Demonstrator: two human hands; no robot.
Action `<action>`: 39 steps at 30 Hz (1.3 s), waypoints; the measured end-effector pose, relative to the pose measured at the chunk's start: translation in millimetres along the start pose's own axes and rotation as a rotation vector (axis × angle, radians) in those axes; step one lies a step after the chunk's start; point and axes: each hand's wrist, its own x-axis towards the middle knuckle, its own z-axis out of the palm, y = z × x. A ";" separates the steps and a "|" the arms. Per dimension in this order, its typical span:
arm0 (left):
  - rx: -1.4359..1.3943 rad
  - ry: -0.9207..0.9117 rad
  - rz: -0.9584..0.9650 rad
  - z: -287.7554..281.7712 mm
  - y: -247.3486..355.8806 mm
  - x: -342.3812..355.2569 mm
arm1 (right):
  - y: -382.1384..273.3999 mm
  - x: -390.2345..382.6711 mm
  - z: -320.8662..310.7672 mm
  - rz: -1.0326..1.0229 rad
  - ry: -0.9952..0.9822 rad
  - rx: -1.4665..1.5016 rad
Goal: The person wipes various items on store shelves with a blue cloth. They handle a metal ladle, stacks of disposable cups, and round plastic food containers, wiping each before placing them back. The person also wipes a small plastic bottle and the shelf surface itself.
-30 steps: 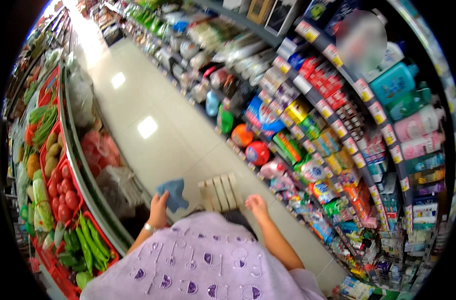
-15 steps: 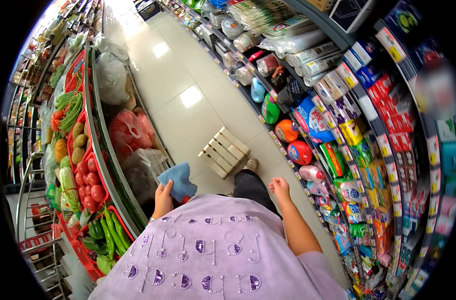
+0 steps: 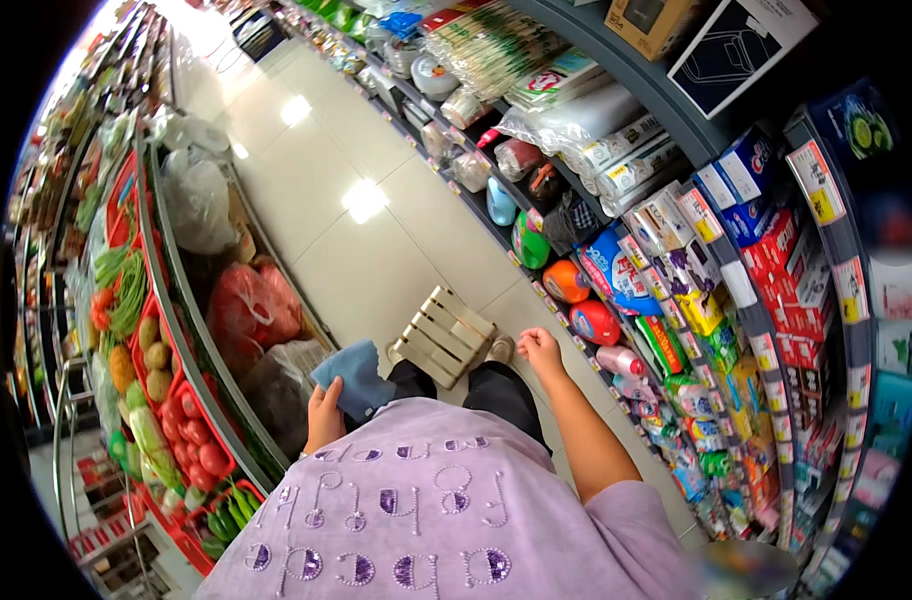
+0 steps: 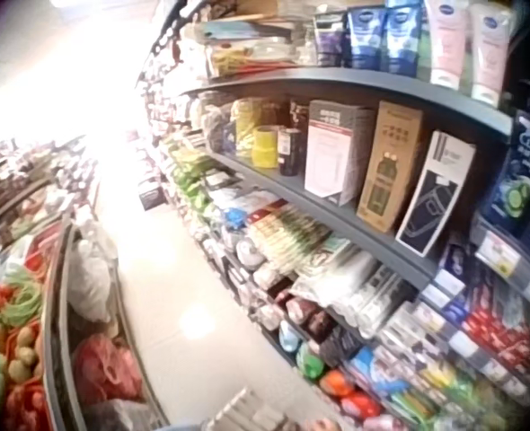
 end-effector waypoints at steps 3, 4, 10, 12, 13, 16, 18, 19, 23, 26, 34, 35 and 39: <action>0.065 -0.107 0.002 -2.7 26.7 35.4 | 20.1 -21.7 16.0 0.034 0.117 0.038; 0.079 -0.143 -0.001 -4.0 38.3 44.0 | 24.7 -30.6 25.6 0.051 0.149 0.053; 0.072 -0.206 0.002 -49.1 81.8 121.1 | 33.2 -68.1 115.3 0.086 0.256 0.155; 0.064 -0.202 0.017 -63.7 97.5 138.8 | 27.3 -71.4 151.0 0.057 0.236 0.168; 0.036 -0.189 0.020 -71.5 106.6 145.0 | 24.2 -70.9 167.4 0.050 0.206 0.163; -0.038 -0.147 0.079 -96.4 125.8 166.3 | 11.7 -64.0 197.2 -0.072 0.139 0.063; 0.004 -0.113 0.117 -114.8 131.4 180.8 | 9.8 -51.9 210.9 -0.168 0.139 -0.036; 0.023 -0.098 0.142 -121.8 135.1 185.8 | 1.3 -49.3 216.4 -0.173 0.150 -0.012; -0.054 -0.141 0.125 -134.5 146.6 197.8 | -15.4 -44.2 224.6 -0.163 0.189 -0.012; -0.062 -0.146 0.110 -130.4 151.4 197.8 | -16.7 -38.5 224.0 -0.121 0.215 0.046; -0.013 -0.158 0.012 -99.0 156.9 223.4 | -9.0 -8.9 222.1 -0.001 0.223 0.142; 0.008 -0.170 0.025 -92.5 159.7 228.4 | -9.5 0.0 221.2 0.017 0.204 0.145; 0.051 -0.189 0.057 -59.1 182.7 242.1 | -27.3 48.4 217.1 0.059 0.137 0.172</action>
